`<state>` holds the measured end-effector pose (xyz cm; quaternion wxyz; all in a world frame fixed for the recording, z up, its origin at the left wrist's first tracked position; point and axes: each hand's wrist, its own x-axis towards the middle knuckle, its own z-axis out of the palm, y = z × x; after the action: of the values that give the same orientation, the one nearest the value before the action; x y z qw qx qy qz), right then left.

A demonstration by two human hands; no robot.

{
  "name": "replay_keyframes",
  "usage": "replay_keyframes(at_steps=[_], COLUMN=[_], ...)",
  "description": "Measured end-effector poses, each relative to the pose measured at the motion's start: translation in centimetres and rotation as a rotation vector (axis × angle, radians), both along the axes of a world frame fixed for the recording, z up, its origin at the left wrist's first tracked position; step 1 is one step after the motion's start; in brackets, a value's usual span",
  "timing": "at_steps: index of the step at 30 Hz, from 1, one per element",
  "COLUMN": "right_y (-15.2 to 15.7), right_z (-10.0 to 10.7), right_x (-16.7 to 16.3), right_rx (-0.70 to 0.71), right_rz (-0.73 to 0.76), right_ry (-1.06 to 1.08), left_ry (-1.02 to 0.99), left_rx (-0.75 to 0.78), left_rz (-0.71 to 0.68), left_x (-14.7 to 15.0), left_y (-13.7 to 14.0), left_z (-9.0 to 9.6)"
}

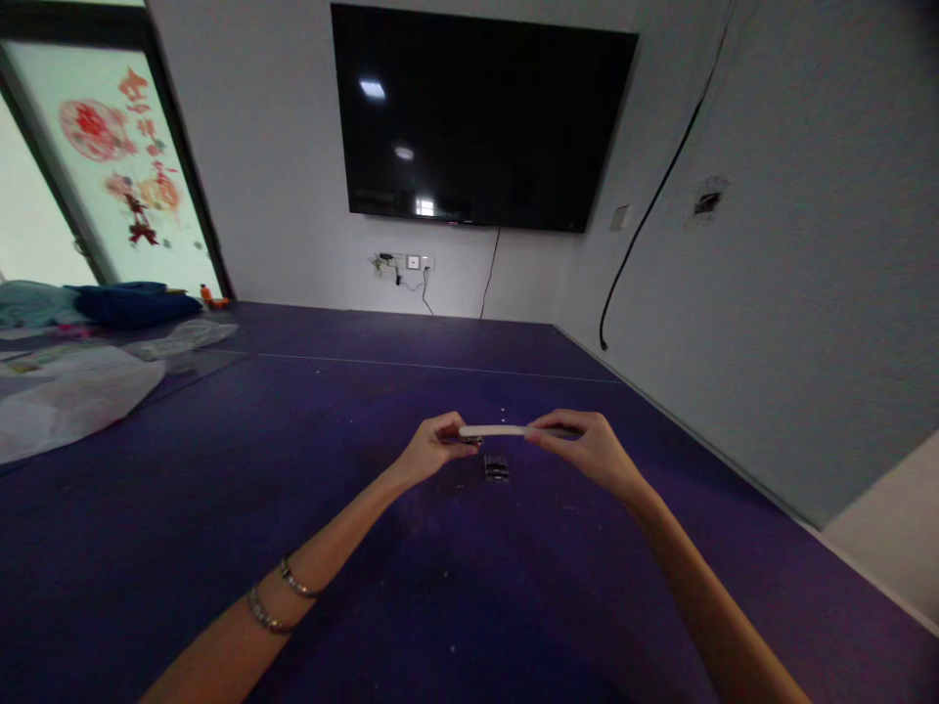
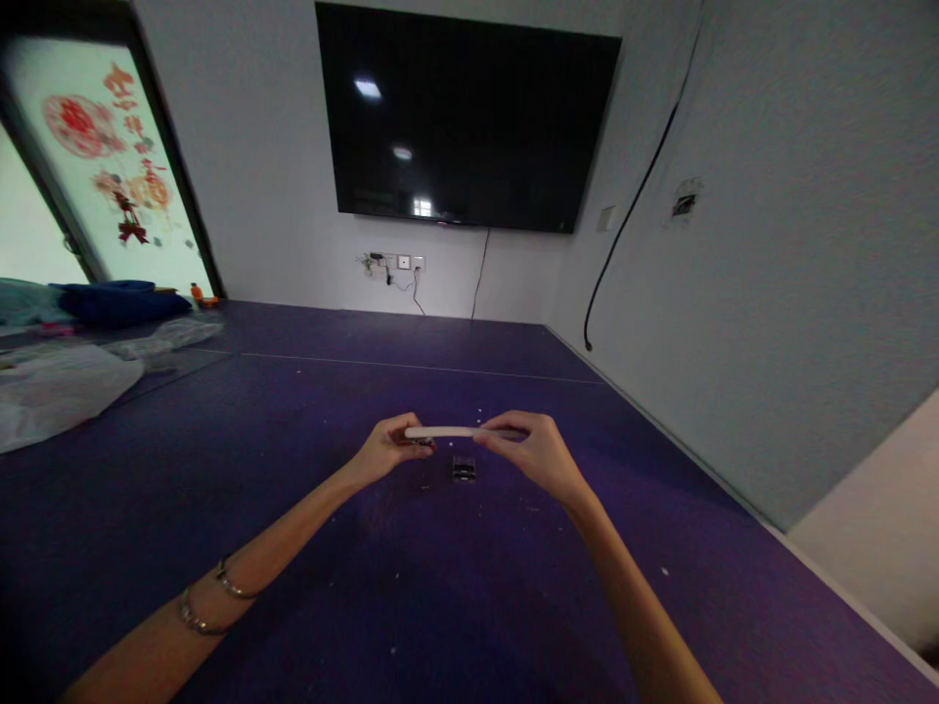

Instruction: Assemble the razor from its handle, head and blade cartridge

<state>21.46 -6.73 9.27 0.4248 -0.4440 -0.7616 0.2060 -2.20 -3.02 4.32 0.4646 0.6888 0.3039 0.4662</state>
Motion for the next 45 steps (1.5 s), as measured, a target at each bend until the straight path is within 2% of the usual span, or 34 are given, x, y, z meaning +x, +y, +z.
replay_keyframes(at_steps=[2,6,12,17,22,25,29,33,37,45], right_y=[-0.1,-0.1,-0.5,-0.2,-0.5,-0.4,-0.3,-0.4,-0.3,-0.1], right_z=[0.0,-0.1,-0.1,-0.3,0.0,0.1,0.0,0.0,-0.2,-0.5], right_x=[-0.1,-0.2,-0.9,-0.7,-1.0,-1.1,-1.0,-1.1,-0.8,-1.0], right_rx=[-0.003,0.005,0.013,0.038,0.17,0.259,0.299,0.313,0.322,0.249], right_rz=[-0.001,-0.102,-0.028,-0.101,-0.059,-0.091,-0.129,-0.099,-0.141,-0.073], right_ry=[0.002,0.037,0.034,0.062,-0.06,-0.114,-0.111,-0.16,-0.106,-0.069], left_ry=[-0.008,-0.001,-0.011,-0.021,0.004,-0.014,-0.028,-0.008,-0.044,-0.016], left_rx=[0.01,0.032,0.036,0.037,0.043,0.049,0.057,0.065,0.045,0.035], left_rz=[-0.008,0.017,0.033,0.025,0.03,0.022,0.016,0.01,0.006,0.042], left_x=[-0.1,-0.4,-0.9,-0.9,-0.8,-0.8,-0.8,-0.9,-0.9,-0.9], left_y=[-0.1,-0.3,0.1,0.2,0.1,0.2,0.3,0.3,0.3,0.4], left_z=[0.1,0.4,0.4,0.2,0.5,0.4,0.2,0.1,0.2,0.2])
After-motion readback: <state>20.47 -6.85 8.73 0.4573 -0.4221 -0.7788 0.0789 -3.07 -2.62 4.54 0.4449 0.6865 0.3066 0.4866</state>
